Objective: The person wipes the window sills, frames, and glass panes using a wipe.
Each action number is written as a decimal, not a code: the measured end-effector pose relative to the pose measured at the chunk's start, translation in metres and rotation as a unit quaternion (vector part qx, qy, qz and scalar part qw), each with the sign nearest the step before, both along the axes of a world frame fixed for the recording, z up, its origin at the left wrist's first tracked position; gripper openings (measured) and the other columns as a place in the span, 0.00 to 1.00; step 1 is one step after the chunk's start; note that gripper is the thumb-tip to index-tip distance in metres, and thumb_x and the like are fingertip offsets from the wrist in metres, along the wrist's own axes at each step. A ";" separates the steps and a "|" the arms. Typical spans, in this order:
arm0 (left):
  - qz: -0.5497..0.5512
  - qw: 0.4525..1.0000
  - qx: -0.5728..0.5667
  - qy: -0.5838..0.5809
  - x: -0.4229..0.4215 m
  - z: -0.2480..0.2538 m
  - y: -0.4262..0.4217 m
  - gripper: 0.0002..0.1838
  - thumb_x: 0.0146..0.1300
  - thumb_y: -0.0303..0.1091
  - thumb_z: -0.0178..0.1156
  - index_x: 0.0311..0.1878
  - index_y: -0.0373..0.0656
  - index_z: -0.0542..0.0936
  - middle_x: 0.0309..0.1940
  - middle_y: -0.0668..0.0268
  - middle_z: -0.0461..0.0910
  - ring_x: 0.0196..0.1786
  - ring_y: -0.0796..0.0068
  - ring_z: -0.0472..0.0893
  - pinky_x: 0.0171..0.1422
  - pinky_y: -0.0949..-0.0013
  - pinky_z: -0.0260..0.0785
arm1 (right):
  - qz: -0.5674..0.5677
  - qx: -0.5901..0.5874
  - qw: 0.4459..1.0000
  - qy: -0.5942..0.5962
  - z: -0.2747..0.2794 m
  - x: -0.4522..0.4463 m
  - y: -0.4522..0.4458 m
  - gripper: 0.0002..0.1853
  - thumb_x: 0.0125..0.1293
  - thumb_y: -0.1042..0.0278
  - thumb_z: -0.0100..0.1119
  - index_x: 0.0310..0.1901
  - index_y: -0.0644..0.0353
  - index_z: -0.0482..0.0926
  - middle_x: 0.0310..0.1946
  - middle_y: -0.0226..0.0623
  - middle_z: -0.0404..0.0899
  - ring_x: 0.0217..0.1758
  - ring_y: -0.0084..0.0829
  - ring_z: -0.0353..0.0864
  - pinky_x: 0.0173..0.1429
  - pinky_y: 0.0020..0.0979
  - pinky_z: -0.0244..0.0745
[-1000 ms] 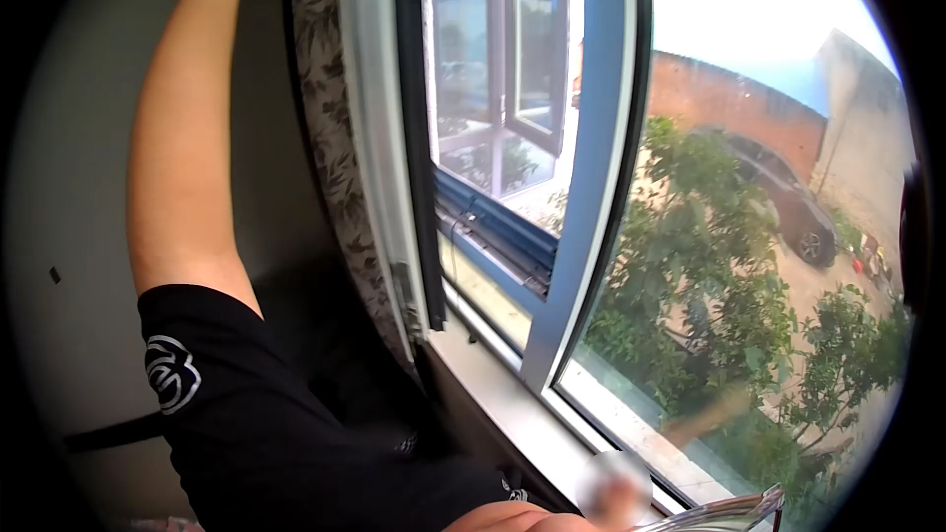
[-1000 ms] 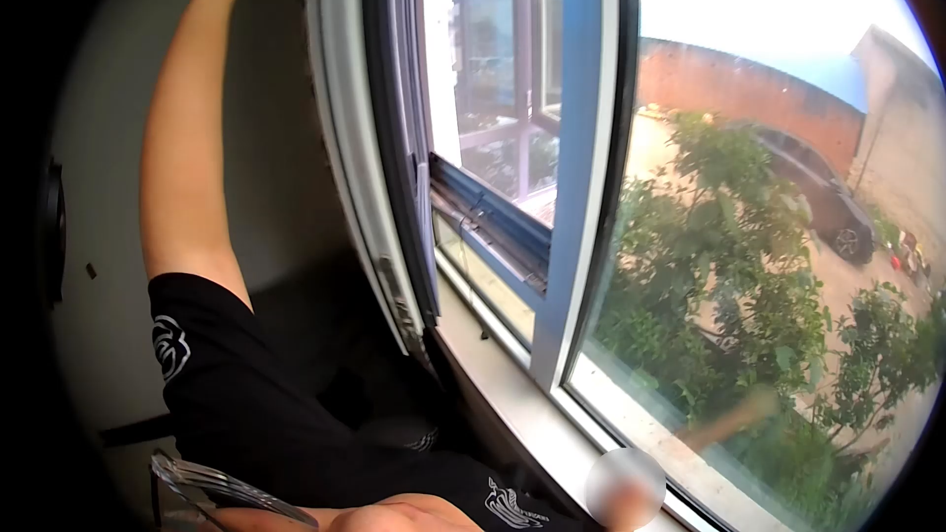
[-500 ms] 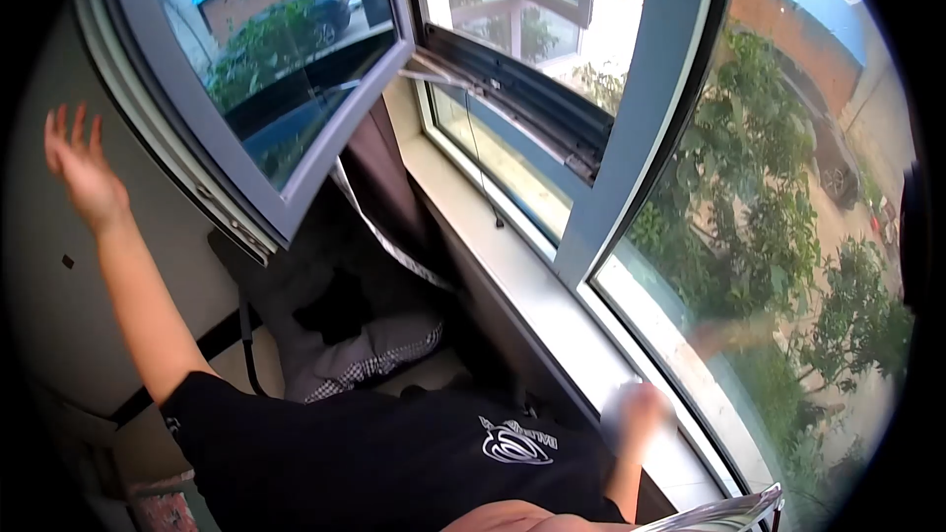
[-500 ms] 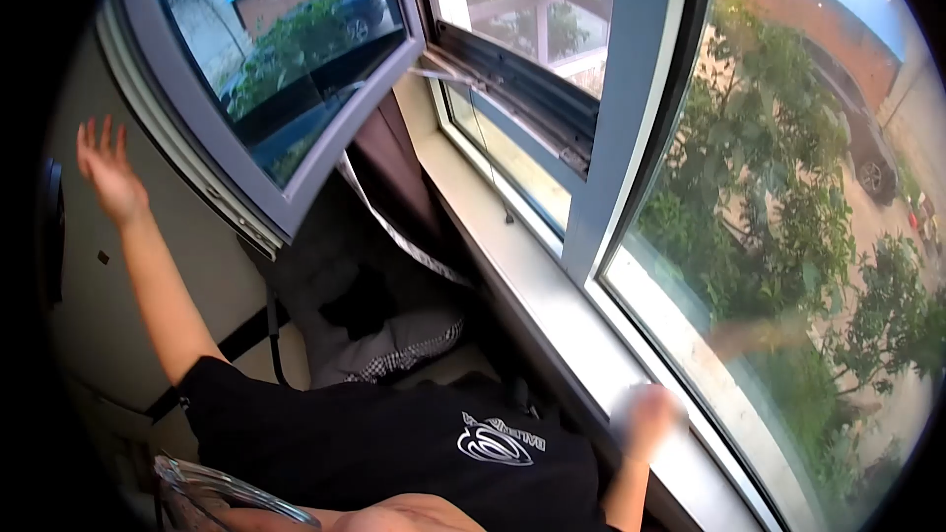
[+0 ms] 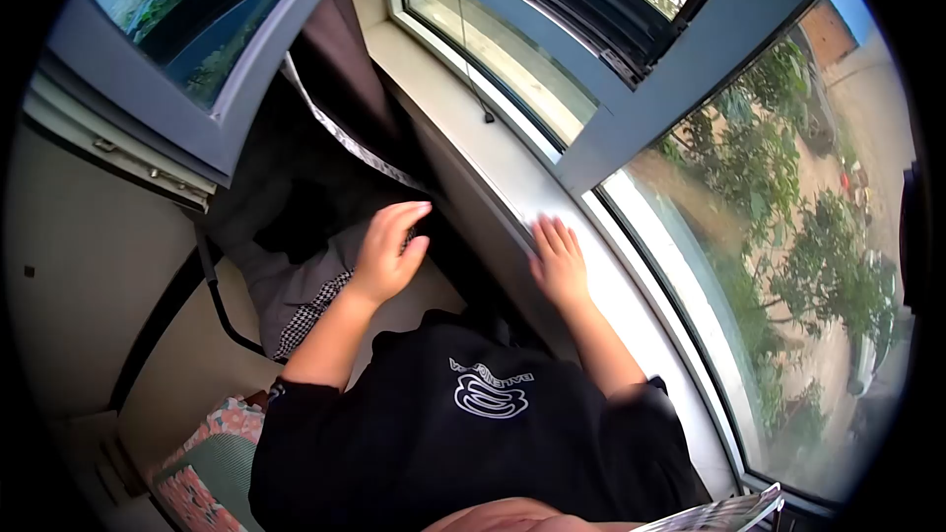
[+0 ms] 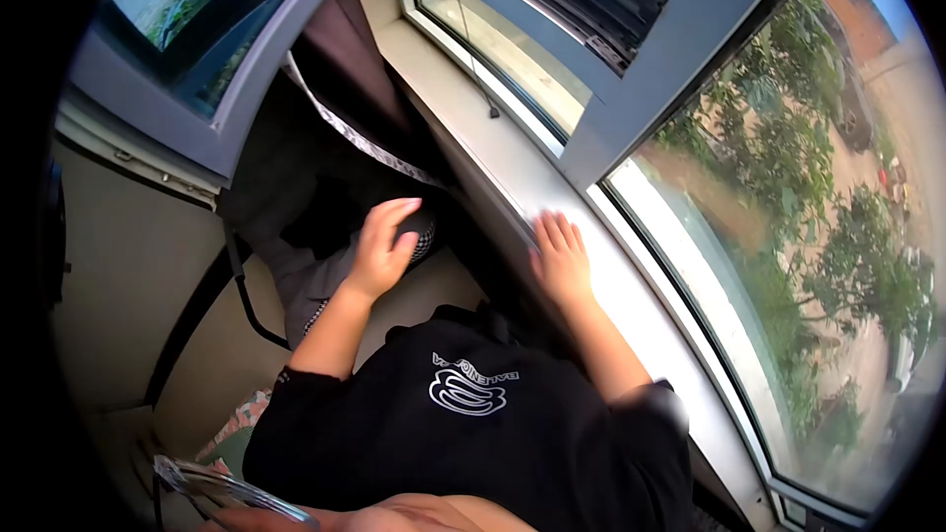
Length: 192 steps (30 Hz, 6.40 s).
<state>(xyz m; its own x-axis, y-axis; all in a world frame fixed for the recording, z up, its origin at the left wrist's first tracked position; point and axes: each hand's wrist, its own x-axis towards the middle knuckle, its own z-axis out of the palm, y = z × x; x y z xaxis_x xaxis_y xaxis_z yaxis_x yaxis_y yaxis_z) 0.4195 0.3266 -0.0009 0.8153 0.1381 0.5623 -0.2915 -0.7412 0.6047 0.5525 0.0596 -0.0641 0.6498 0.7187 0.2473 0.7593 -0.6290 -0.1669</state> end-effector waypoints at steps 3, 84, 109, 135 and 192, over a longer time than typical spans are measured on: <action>-0.068 0.994 -0.011 0.084 0.038 -0.020 -0.028 0.22 0.61 0.32 0.56 0.59 0.39 0.70 0.58 0.56 0.71 0.61 0.56 0.69 0.66 0.61 0.59 | -0.014 -0.015 1.000 -0.003 -0.001 0.025 0.041 0.31 0.60 0.60 0.57 0.64 0.57 0.64 0.65 0.40 0.64 0.70 0.45 0.58 0.72 0.45 0.51; -0.115 0.835 -0.538 0.029 0.188 0.048 -0.131 0.18 0.71 0.37 0.48 0.57 0.35 0.73 0.50 0.65 0.78 0.53 0.78 0.73 0.58 0.76 0.63 | -0.126 -0.009 0.991 -0.046 -0.004 -0.052 -0.078 0.31 0.50 0.61 0.59 0.60 0.53 0.68 0.61 0.41 0.66 0.65 0.45 0.63 0.66 0.47 0.58; 0.024 0.878 0.283 -0.386 0.250 0.268 -0.132 0.40 0.66 0.56 0.46 0.68 0.31 0.53 0.67 0.38 0.55 0.70 0.42 0.55 0.69 0.43 0.52 | -0.122 0.013 0.986 -0.109 -0.012 -0.053 -0.081 0.29 0.50 0.60 0.58 0.57 0.52 0.71 0.58 0.39 0.70 0.62 0.42 0.68 0.63 0.43 0.63; 0.047 0.881 0.434 -0.185 0.215 0.116 -0.160 0.42 0.66 0.59 0.42 0.72 0.35 0.49 0.74 0.49 0.41 0.76 0.53 0.38 0.76 0.54 0.30 | -0.113 -0.012 0.987 -0.112 -0.011 -0.055 -0.083 0.31 0.52 0.59 0.59 0.60 0.52 0.68 0.59 0.39 0.69 0.62 0.41 0.68 0.63 0.42 0.64; -0.142 0.802 0.354 -0.461 0.223 0.280 -0.314 0.38 0.67 0.53 0.46 0.73 0.43 0.47 0.75 0.60 0.40 0.77 0.65 0.38 0.79 0.65 0.26 | -0.207 0.470 0.818 0.260 -0.033 -0.115 -0.330 0.14 0.63 0.67 0.52 0.46 0.65 0.80 0.41 0.39 0.81 0.47 0.30 0.79 0.55 0.28 0.71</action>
